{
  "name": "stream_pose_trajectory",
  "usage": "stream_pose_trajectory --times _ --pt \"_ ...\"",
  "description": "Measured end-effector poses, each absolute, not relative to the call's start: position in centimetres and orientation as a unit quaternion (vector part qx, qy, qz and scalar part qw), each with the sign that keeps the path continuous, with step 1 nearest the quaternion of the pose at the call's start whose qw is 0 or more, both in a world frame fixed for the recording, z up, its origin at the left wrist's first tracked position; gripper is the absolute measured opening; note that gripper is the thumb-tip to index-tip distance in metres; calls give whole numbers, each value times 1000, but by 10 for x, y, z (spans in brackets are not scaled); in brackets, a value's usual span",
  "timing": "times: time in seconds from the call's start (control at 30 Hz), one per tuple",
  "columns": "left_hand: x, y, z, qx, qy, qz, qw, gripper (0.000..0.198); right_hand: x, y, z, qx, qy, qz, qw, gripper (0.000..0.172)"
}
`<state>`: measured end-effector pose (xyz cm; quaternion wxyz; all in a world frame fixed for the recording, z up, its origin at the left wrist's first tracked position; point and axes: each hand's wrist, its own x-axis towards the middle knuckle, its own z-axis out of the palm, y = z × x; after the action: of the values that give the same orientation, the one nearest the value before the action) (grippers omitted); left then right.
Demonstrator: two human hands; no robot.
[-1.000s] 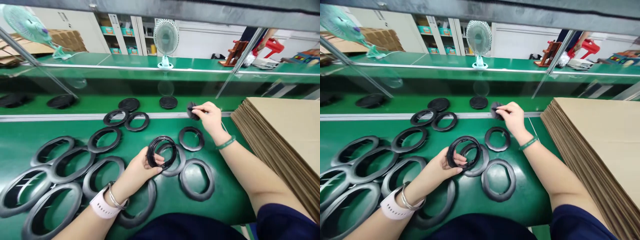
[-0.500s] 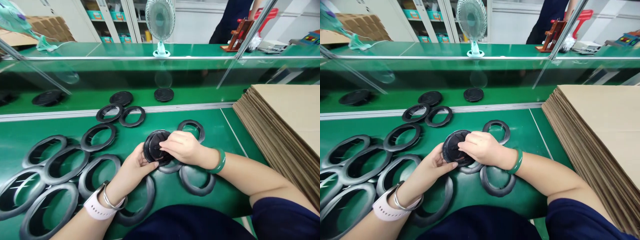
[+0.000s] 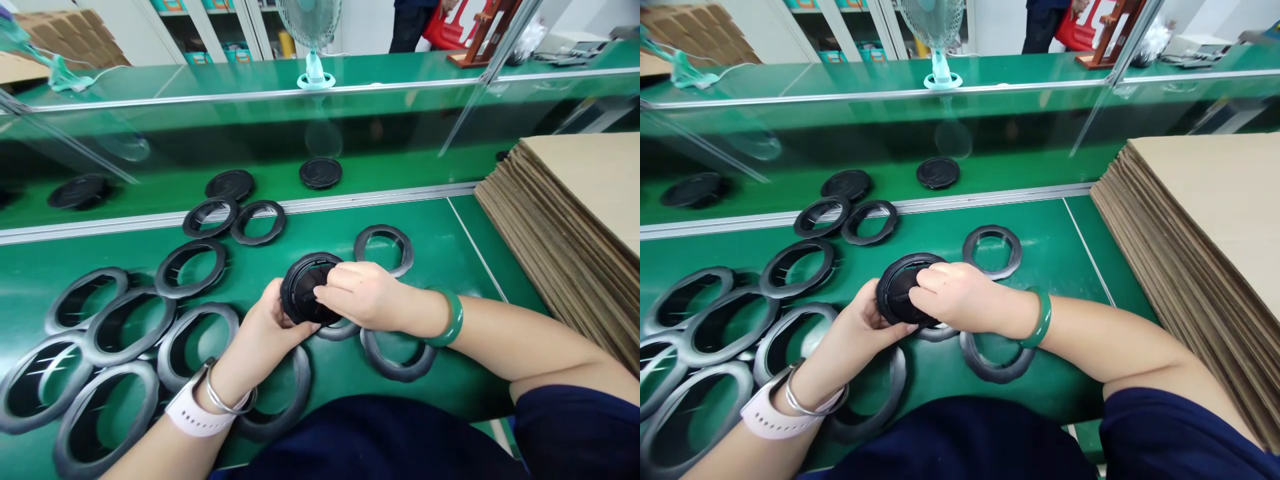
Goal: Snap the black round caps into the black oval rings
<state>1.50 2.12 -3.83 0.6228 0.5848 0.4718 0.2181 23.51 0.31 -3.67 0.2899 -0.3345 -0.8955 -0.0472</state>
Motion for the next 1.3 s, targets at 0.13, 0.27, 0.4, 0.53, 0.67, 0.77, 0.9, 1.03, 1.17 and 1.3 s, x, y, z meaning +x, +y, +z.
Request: stream_pose_trajectory --times 0.13,0.27,0.4,0.53,0.67,0.77,0.9,1.03,1.17,1.3 --pt "16 21 -38 589 472 218 619 56 231 1 -37 -365 -885 -44 287 34" --pt "15 21 -38 591 475 216 614 56 231 0 -35 -355 -890 -60 280 36" --pt "14 22 -37 600 475 213 608 55 232 -1 -32 -331 -896 -84 285 36" --pt "16 21 -35 593 471 212 618 56 232 -2 -31 -342 -898 -79 265 36" --pt "16 20 -33 585 471 211 626 56 233 -1 -28 -368 -898 -29 241 32" --pt "15 20 -33 594 472 205 618 56 234 0 -25 -379 -897 7 227 27" --pt "16 20 -30 629 474 195 584 52 235 0 -21 -387 -897 29 210 19" --pt "16 20 -29 645 475 188 568 48 234 -3 -15 -390 -902 28 185 11" --pt "15 18 -32 650 484 178 558 50 232 -7 -9 -382 -909 0 168 19" --pt "15 17 -31 648 485 178 560 52 231 -8 -8 -375 -912 3 166 16"
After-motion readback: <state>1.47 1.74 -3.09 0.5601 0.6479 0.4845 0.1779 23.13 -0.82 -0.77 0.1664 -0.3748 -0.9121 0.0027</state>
